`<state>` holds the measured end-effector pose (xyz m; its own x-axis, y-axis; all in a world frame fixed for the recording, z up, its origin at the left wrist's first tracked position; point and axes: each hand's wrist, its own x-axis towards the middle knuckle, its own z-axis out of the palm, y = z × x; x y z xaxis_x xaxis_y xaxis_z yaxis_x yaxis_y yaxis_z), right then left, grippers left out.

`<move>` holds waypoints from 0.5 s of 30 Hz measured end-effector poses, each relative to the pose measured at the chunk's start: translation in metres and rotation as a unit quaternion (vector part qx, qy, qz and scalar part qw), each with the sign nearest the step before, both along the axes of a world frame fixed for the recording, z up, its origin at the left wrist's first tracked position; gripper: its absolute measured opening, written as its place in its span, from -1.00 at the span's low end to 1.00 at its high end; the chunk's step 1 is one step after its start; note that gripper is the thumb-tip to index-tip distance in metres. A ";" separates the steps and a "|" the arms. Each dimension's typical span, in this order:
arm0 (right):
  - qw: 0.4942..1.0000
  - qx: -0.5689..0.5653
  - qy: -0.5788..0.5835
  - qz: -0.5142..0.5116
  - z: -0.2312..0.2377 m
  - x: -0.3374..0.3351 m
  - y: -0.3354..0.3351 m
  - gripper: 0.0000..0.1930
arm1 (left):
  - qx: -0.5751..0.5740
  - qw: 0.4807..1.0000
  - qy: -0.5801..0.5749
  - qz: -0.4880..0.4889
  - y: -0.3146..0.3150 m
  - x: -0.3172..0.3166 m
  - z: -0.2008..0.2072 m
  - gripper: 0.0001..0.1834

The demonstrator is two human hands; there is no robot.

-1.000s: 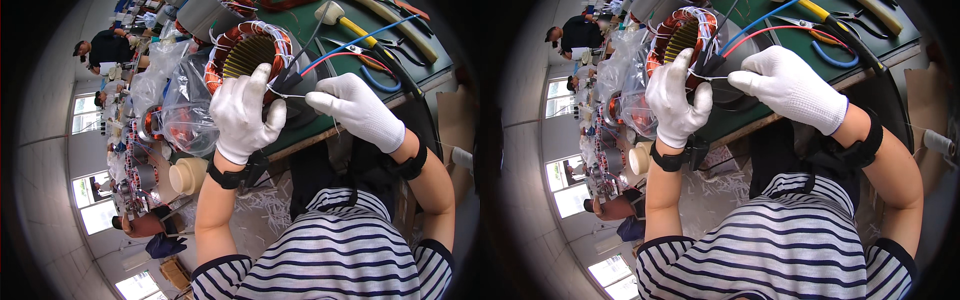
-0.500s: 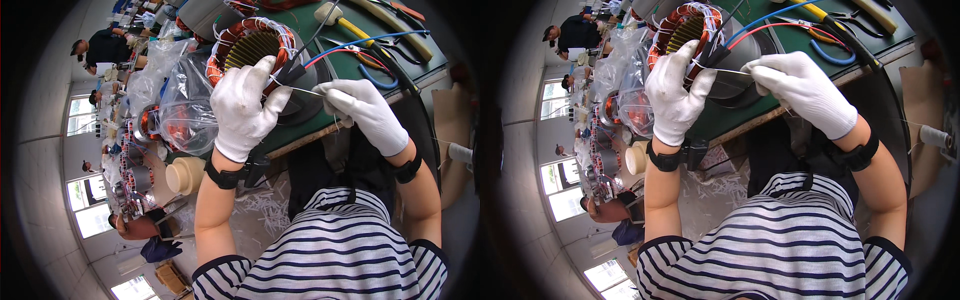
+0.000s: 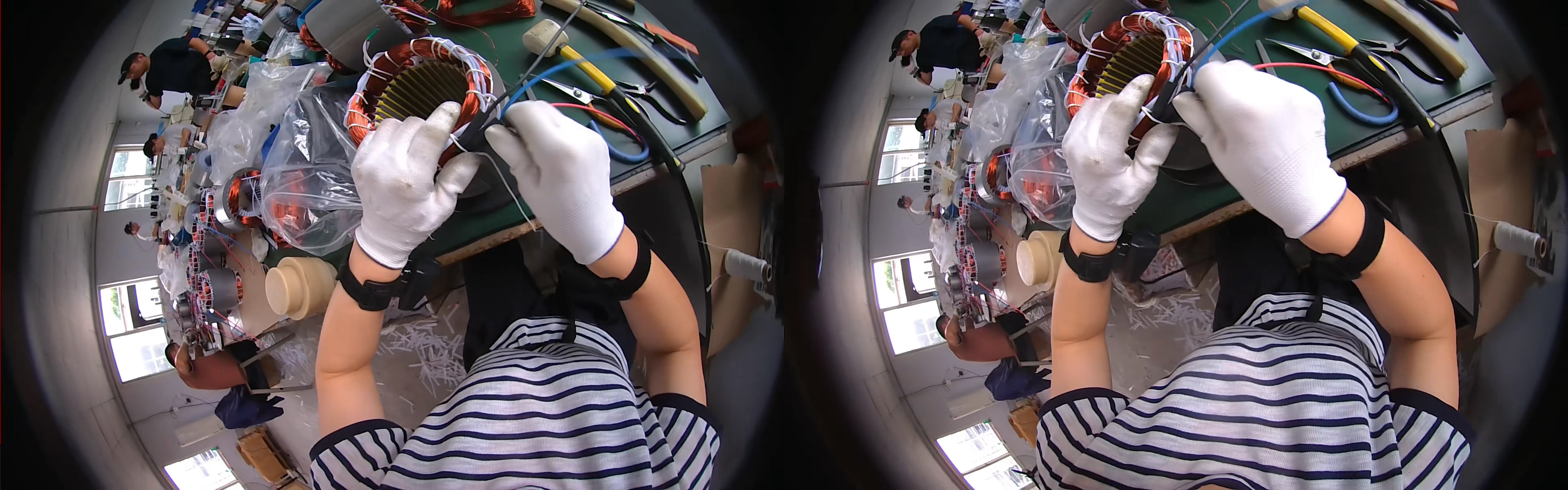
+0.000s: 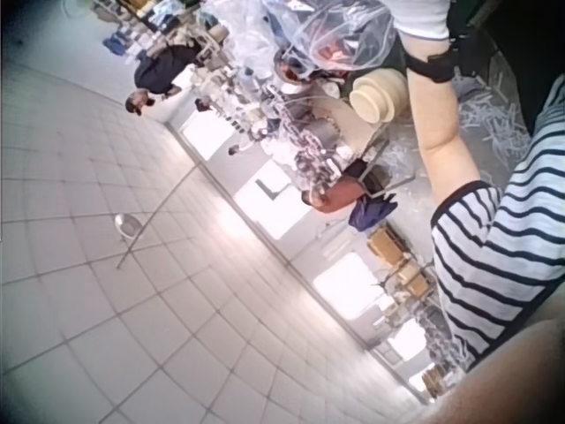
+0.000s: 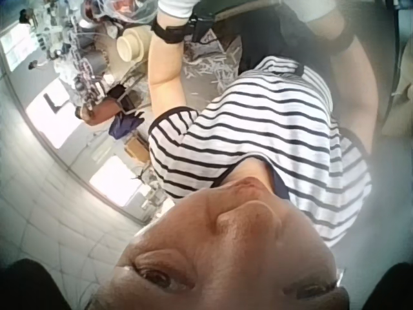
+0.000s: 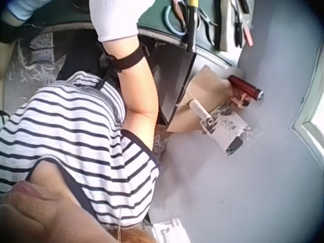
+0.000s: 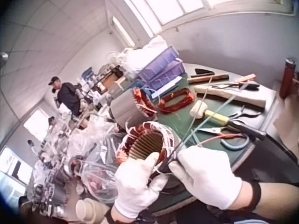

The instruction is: Assembling and wiring a motor stator at a factory workbench.

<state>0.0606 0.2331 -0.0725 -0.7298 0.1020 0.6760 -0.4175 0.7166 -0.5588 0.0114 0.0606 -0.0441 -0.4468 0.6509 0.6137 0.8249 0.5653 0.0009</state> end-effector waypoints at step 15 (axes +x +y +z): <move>0.994 -0.089 -0.055 -0.011 -0.007 0.019 0.007 -0.78 | 0.007 0.999 -0.041 0.022 0.003 0.006 0.009 -0.56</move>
<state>0.0795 0.2397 -0.0792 -0.7946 0.2292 0.5623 -0.3329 0.6100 -0.7191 0.0173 0.0633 -0.0347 -0.5239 0.6212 0.5828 0.7956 0.6012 0.0744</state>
